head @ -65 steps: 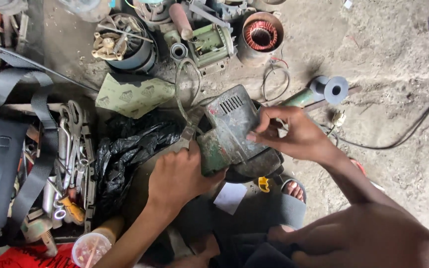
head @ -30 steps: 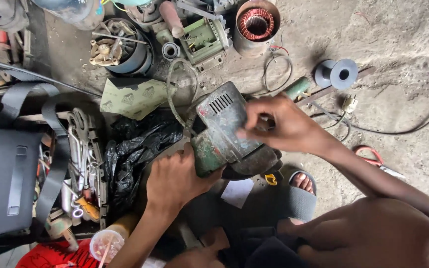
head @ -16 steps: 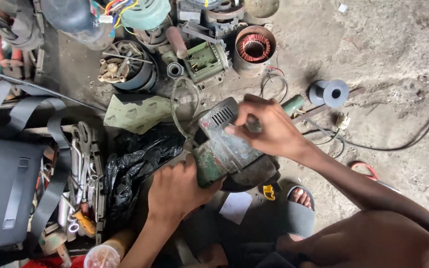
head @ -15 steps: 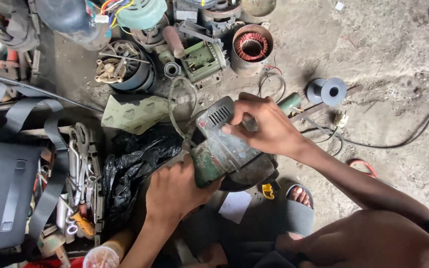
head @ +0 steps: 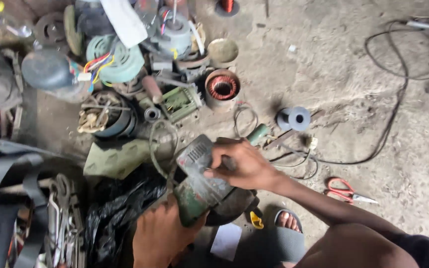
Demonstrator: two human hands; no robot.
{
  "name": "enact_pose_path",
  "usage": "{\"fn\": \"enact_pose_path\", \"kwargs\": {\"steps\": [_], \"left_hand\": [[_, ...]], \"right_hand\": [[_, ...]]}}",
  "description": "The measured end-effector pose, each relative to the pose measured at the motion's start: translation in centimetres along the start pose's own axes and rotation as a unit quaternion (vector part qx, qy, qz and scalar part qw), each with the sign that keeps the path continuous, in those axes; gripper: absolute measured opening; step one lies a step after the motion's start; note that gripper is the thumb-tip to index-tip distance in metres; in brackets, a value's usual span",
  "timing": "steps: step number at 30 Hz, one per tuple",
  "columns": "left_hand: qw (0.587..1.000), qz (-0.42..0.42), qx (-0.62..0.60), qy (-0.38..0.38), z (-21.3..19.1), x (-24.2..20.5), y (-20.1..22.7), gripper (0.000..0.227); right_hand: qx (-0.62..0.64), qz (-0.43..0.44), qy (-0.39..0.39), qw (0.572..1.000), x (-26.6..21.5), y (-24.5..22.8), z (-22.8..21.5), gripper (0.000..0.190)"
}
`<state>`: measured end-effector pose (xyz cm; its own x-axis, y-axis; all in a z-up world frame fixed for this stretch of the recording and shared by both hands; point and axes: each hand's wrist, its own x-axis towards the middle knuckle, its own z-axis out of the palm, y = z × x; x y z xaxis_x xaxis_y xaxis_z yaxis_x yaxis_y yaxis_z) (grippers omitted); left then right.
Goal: The person is working on a small electric motor, using their hands to manipulate wires and components. They are seen pulling and adjusting wires connected to the motor, which is placed on the floor amidst other tools and parts.
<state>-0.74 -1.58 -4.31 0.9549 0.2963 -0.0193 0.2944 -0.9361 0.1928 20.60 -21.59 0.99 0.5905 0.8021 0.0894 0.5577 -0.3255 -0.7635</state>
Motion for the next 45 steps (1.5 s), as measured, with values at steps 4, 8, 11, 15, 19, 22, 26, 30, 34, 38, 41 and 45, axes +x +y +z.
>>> {"fn": "enact_pose_path", "kwargs": {"steps": [4, 8, 11, 15, 19, 22, 26, 30, 34, 38, 41, 45], "left_hand": [[0.994, -0.030, 0.014, -0.100, 2.6, 0.1, -1.5, 0.085], [0.999, -0.015, 0.043, 0.018, 5.6, 0.5, -2.6, 0.095], [0.999, -0.011, 0.036, -0.017, 5.0, 0.7, -2.2, 0.092], [0.998, -0.036, 0.031, -0.033, 5.0, 0.4, -2.0, 0.096], [1.000, -0.018, 0.024, 0.007, 7.6, 0.5, -2.9, 0.107], [0.999, -0.028, 0.027, 0.014, 8.1, -0.1, -2.8, 0.106], [0.999, -0.028, 0.031, 0.001, 7.2, 0.6, -2.5, 0.101], [0.998, -0.026, 0.035, -0.042, 5.1, 1.0, -1.7, 0.092], [0.995, -0.027, 0.017, -0.093, 3.8, 1.3, -1.8, 0.101], [0.997, 0.002, 0.034, -0.076, 1.6, 1.9, -1.2, 0.130], [0.994, 0.010, 0.025, -0.110, -1.1, 2.1, -0.6, 0.139], [0.994, 0.079, -0.009, -0.074, -2.3, 1.5, -0.8, 0.139]], "right_hand": [[-0.065, -0.002, 0.007, 0.998, 0.0, -0.2, 0.4, 0.028], [0.005, -0.037, -0.035, 0.999, 0.2, 0.4, 0.2, 0.028], [-0.020, 0.033, -0.052, 0.998, 0.9, 0.0, 0.3, 0.025], [-0.010, 0.023, -0.099, 0.995, 0.3, -0.1, -0.3, 0.028], [-0.018, 0.041, -0.083, 0.996, 0.5, 0.4, 0.1, 0.031], [-0.052, 0.047, -0.056, 0.996, 0.8, 0.7, 0.9, 0.027], [-0.045, 0.030, -0.069, 0.996, 0.2, 0.6, 0.2, 0.027], [0.004, 0.018, -0.008, 1.000, 1.4, 1.1, 1.2, 0.026], [-0.045, 0.055, -0.047, 0.996, 1.1, 0.5, 0.3, 0.027], [0.041, -0.041, -0.047, 0.997, 1.1, 0.7, -0.2, 0.027], [0.030, -0.024, -0.001, 0.999, 1.2, -0.3, -0.3, 0.026], [0.049, -0.048, -0.072, 0.995, 0.2, -1.3, -1.9, 0.029]]}}
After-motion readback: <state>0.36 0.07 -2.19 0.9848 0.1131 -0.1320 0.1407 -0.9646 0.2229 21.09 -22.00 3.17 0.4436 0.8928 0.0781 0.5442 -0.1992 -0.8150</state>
